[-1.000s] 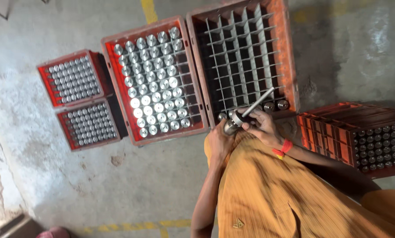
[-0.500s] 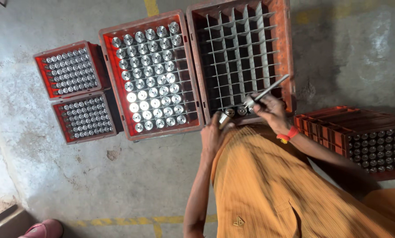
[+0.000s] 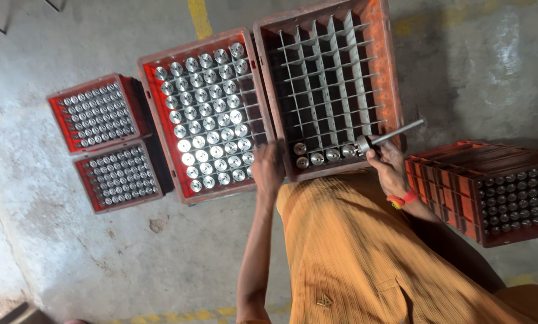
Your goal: The person picks metal knurled cap parts from red divider trays and presses each one onto a metal rod held in the other hand, then places the assembled piece into a compartment of the tray. The person also carries a full tray of parts across the floor and continues the pick-and-press assembly cycle.
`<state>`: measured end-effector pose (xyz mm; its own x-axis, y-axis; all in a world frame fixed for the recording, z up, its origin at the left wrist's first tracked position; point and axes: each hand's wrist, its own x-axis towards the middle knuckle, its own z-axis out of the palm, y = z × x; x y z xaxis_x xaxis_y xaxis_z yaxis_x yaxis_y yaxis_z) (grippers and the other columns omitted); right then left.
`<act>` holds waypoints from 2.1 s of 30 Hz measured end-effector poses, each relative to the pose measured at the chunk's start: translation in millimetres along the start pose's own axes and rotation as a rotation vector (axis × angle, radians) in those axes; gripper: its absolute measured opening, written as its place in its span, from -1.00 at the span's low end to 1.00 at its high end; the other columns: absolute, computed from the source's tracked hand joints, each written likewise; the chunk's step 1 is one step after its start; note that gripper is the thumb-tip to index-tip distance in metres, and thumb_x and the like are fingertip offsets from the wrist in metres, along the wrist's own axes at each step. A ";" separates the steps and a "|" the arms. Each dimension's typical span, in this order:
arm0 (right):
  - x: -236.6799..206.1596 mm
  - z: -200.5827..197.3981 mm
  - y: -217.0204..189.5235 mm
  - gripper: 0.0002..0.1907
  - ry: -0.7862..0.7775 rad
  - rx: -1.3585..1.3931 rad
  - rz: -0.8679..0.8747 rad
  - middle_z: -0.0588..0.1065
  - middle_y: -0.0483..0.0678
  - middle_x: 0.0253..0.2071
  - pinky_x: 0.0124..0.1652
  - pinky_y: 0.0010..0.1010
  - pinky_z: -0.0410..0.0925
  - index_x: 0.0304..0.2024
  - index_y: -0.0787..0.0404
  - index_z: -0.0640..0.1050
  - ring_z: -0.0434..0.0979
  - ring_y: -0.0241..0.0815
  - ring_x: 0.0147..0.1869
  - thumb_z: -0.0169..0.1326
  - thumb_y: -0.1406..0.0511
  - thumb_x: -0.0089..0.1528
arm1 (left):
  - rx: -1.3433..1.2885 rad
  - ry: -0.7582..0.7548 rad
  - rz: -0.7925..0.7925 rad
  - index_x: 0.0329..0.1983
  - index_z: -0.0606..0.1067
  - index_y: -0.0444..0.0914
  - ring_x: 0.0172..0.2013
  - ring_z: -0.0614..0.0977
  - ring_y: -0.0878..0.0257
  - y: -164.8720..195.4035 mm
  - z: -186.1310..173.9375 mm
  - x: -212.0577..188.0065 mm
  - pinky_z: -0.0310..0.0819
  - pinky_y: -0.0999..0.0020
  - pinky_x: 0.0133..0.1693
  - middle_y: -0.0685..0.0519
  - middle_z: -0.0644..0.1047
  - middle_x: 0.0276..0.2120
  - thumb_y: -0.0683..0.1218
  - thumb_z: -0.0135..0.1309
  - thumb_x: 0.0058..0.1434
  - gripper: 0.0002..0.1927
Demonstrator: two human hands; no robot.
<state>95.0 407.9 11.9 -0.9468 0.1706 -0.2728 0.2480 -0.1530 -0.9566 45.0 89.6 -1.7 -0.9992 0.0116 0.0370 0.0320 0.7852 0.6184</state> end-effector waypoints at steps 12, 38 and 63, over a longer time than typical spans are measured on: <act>-32.9 22.8 8.9 -0.59 0.001 -0.025 0.069 0.57 -0.04 0.11 0.06 -0.47 0.37 0.19 0.26 0.50 0.51 -0.31 0.15 0.18 0.36 0.28 | 0.249 0.075 -0.073 0.26 0.46 -0.21 0.32 0.29 -0.24 -21.6 -45.4 210.3 0.19 -0.18 0.27 -0.32 0.31 0.31 0.08 0.26 0.16 -0.39; -9.6 55.5 -31.6 -0.51 -0.306 -0.050 0.066 0.53 -0.04 0.20 0.11 -0.40 0.45 0.19 0.29 0.48 0.53 -0.22 0.23 0.23 0.34 0.21 | -0.542 -0.172 -0.369 -0.22 0.54 -0.27 -0.39 0.70 0.17 73.0 8.2 -25.8 0.54 0.28 -0.32 -0.02 0.64 -0.42 -0.17 0.29 -0.01 -0.72; 32.7 -12.8 -15.6 -0.60 -0.097 0.080 -0.024 0.52 -0.10 -0.05 -0.13 -0.60 0.36 0.25 0.28 0.53 0.42 -0.42 -0.13 0.16 0.47 0.34 | -0.060 -0.322 -0.070 0.46 0.31 -0.15 -0.12 0.63 -0.06 82.2 9.1 -29.7 0.53 0.05 -0.23 -0.10 0.56 -0.03 -0.06 0.19 0.26 -0.31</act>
<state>62.8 428.4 16.6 -0.9686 0.0807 -0.2352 0.2118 -0.2282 -0.9503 77.2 159.4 40.9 -0.9544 0.1616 -0.2511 -0.0450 0.7535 0.6559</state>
